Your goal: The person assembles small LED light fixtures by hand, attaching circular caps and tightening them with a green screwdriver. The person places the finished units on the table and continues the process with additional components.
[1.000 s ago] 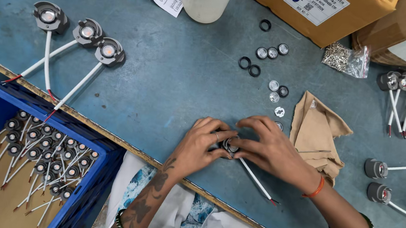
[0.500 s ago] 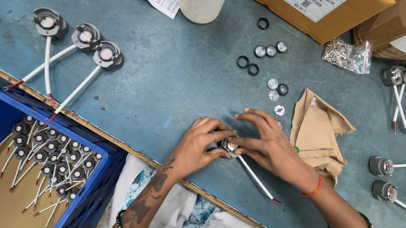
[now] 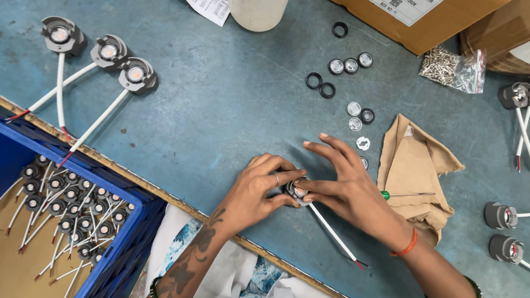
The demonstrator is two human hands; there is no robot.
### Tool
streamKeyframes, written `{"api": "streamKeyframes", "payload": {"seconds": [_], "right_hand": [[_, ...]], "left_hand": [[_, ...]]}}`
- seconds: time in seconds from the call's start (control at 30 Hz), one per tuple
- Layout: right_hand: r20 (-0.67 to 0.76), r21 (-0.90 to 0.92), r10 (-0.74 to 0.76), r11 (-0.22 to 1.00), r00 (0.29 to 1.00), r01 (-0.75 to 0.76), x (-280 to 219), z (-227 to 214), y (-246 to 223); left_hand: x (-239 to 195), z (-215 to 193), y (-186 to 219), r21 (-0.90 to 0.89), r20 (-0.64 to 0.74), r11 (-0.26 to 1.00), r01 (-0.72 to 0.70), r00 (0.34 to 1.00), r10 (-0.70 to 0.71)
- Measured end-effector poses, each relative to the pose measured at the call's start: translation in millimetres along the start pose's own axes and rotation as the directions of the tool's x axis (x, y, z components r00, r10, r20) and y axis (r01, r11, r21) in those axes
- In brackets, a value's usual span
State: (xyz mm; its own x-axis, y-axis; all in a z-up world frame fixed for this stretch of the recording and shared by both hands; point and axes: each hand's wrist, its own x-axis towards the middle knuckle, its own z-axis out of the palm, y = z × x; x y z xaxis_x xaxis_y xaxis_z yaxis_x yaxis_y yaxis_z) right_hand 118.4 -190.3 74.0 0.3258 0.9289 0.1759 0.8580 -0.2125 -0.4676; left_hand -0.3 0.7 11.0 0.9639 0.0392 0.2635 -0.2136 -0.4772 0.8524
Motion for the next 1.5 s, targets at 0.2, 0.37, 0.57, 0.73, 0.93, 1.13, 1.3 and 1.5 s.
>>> {"api": "streamKeyframes", "payload": {"seconds": [0.2, 0.37, 0.57, 0.73, 0.93, 1.13, 1.3, 1.5], "right_hand": [[-0.022, -0.010, 0.101, 0.995, 0.995, -0.101, -1.2, 9.4, 1.8], [-0.121, 0.131, 0.105, 0.987, 0.987, -0.089, -10.4, 17.9, -3.3], [-0.268, 0.339, 0.376, 0.899, 0.887, -0.279, -40.2, -9.0, 15.4], [-0.253, 0.200, 0.268, 0.955, 0.930, -0.221, -48.6, -15.1, 9.7], [-0.112, 0.091, 0.090, 0.993, 0.990, -0.080, -26.7, -3.3, -1.3], [-0.086, -0.042, 0.077, 0.996, 0.993, -0.081, -12.5, 4.4, -11.9], [-0.140, -0.002, 0.134, 0.991, 0.981, -0.136, -12.1, 11.3, -19.1], [-0.061, 0.085, 0.011, 0.996, 0.998, -0.005, -7.3, 13.7, -8.9]], "left_hand": [[-0.3, 1.1, -1.1, 0.004, -0.004, 1.000, 0.005, 1.000, -0.005], [1.2, 0.5, 2.2, 0.009, -0.014, 1.000, -0.006, 1.000, 0.006], [-1.0, 0.5, -1.3, 0.010, -0.005, 1.000, -0.028, 1.000, 0.029], [-0.3, 0.9, -2.0, 0.045, 0.008, 0.998, -0.032, 0.999, 0.032], [1.0, 2.5, 0.0, 0.070, 0.017, 0.996, -0.046, 0.999, 0.045], [1.0, 2.0, 3.3, 0.069, -0.014, 0.996, -0.064, 0.998, 0.066], [0.0, 3.2, 0.0, 0.069, -0.017, 0.995, -0.065, 0.998, 0.066], [-1.0, 3.3, -4.1, 0.056, -0.029, 0.995, -0.079, 0.996, 0.081]]}}
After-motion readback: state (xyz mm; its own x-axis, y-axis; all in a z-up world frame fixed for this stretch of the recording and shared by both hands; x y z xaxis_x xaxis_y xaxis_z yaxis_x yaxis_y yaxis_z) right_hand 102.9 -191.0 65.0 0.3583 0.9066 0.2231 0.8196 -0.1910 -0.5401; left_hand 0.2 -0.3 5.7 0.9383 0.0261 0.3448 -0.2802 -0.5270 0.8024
